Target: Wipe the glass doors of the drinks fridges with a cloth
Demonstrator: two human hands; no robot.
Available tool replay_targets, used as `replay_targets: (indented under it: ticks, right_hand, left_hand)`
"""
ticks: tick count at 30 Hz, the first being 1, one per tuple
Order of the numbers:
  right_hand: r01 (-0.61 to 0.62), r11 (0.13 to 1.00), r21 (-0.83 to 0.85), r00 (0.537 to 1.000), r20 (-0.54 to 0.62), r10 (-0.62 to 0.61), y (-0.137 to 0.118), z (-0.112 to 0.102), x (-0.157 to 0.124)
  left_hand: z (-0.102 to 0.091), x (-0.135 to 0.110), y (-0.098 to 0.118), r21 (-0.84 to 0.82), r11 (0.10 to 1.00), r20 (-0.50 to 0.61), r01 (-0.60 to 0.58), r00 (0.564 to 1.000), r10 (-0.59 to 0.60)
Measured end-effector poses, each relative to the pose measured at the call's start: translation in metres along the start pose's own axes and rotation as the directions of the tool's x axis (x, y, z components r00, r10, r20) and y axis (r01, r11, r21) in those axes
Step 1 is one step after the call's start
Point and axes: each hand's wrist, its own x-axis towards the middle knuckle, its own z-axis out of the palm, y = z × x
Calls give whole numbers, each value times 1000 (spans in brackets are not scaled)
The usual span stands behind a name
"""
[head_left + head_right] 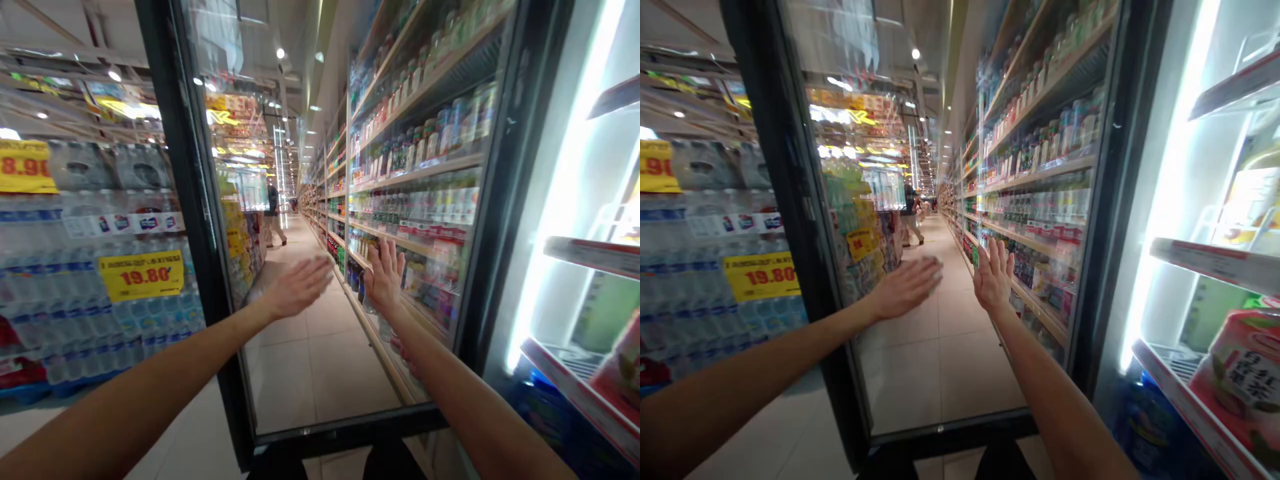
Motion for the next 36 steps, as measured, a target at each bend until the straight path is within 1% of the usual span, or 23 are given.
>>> replay_targets:
  ticks: [2, 3, 4, 6, 8, 9, 10, 12, 14, 15, 16, 18, 20, 22, 23, 25, 27, 28, 29, 31, 33, 35, 36]
  right_hand:
    - [24, 1000, -7, 1000, 10, -24, 2, 0, 0]
    - [32, 999, -10, 999, 14, -31, 3, 0, 0]
    - [34, 999, -11, 999, 16, -33, 4, 0, 0]
    - [23, 1000, -5, 1000, 16, -23, 4, 1, -1]
    - [11, 1000, 5, 1000, 18, -11, 4, 1, -1]
    - [6, 1000, 9, 1000, 25, -6, 4, 1, -1]
    - [2, 1000, 12, 999, 33, -2, 3, 0, -1]
    - [4, 1000, 11, 999, 43, -4, 2, -1, -1]
    - [12, 1000, 7, 999, 39, -12, 2, -1, 0]
    - [18, 1000, 5, 999, 31, -18, 3, -1, 0]
    - [25, 1000, 4, 1000, 17, -25, 3, 0, -1]
    - [33, 999, 3, 999, -3, -33, 4, 1, -2]
    - [27, 1000, 2, 1000, 3, -27, 5, 1, -2]
    - [14, 1000, 1, 1000, 22, -14, 4, 0, -3]
    - [11, 1000, 2, 1000, 28, -11, 4, 0, -2]
    - [17, 1000, 5, 1000, 14, -17, 2, -1, -2]
    - [18, 1000, 5, 1000, -8, -18, 2, -1, -1]
    - [17, 1000, 5, 1000, -16, -17, 2, 0, -1]
    - [15, 1000, 5, 1000, -28, -15, 2, 0, -1]
    - [17, 1000, 4, 999, -33, -17, 2, 1, -1]
    - [25, 1000, 4, 999, -26, -25, 2, 1, -1]
    - [24, 1000, -2, 1000, -15, -24, 3, 1, -2]
    - [21, 1000, -6, 1000, -9, -21, 3, 1, -2]
  left_hand:
    - [2, 0, 5, -95, 967, 52, -237, 969, 242]
    - [2, 2, 2, -110, 959, 67, -262, 961, 270]
    - [0, 6, -4, -98, 972, 72, -213, 973, 220]
    - [-5, 17, -23, -37, 999, 55, 30, 998, -28]
    - [-9, 24, -36, -6, 970, 14, 243, 970, -243]
    - [-9, 25, -36, -13, 964, 2, 267, 964, -267]
    - [-8, 24, -33, -35, 976, 6, 216, 976, -215]
    - [-5, 17, -22, -106, 994, 46, -33, 998, 38]
    - [-4, 11, -18, -159, 958, 68, -240, 965, 253]
    - [-6, 10, -22, -156, 953, 75, -259, 959, 272]
    - [-9, 10, -30, -132, 967, 74, -220, 970, 231]
    - [-18, 10, -53, -41, 999, 44, 10, 999, -8]
    - [-25, 6, -68, 37, 965, 1, 261, 965, -261]
    - [-28, -6, -64, 64, 947, -9, 315, 949, -315]
    - [-27, -15, -54, 54, 967, 11, 249, 968, -250]
    - [-23, -31, -30, -15, 1000, 63, -9, 998, 10]
    - [-19, -40, -16, -88, 975, 85, -204, 974, 211]
    - [-18, -40, -18, -98, 971, 88, -220, 970, 229]
    - [-19, -37, -25, -85, 980, 86, -180, 979, 188]
    - [-26, -27, -50, -11, 1000, 44, 30, 999, -29]
    - [-32, -18, -72, 65, 965, -10, 255, 967, -255]
    - [-33, -18, -75, 97, 946, 0, 311, 950, -312]
    - [-31, -21, -68, 86, 963, 35, 257, 965, -261]
